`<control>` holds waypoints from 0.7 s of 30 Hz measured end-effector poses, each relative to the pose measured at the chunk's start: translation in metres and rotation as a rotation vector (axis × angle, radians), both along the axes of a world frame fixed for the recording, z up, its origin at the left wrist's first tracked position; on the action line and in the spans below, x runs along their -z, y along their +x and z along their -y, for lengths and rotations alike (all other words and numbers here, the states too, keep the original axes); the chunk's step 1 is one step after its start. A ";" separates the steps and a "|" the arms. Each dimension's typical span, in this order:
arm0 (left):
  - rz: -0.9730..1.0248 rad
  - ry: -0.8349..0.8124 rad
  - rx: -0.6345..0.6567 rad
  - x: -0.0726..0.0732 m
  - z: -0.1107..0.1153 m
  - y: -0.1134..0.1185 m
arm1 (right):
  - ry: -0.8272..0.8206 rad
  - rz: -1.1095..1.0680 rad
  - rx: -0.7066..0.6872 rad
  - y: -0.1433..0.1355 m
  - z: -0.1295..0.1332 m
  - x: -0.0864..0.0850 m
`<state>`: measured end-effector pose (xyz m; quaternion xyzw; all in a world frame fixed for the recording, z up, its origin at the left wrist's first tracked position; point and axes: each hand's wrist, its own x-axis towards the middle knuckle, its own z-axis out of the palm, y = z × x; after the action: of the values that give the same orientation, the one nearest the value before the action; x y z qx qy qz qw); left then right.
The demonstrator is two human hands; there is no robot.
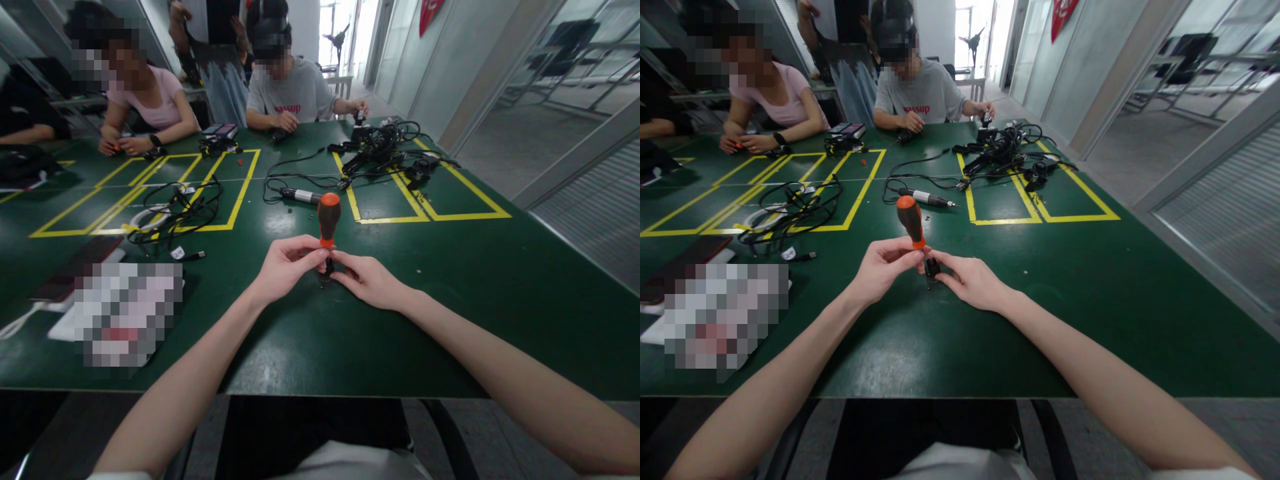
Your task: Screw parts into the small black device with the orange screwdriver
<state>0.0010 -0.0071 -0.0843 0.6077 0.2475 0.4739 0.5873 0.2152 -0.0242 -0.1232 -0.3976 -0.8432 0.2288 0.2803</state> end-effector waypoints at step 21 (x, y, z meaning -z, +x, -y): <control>-0.195 0.284 -0.195 0.008 -0.003 0.004 | 0.111 -0.522 0.153 -0.015 0.016 -0.036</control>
<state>0.0048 -0.0039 -0.0919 0.7006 0.2915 0.4977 0.4201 0.2007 -0.0402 -0.0870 -0.3717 -0.7213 0.2552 0.5257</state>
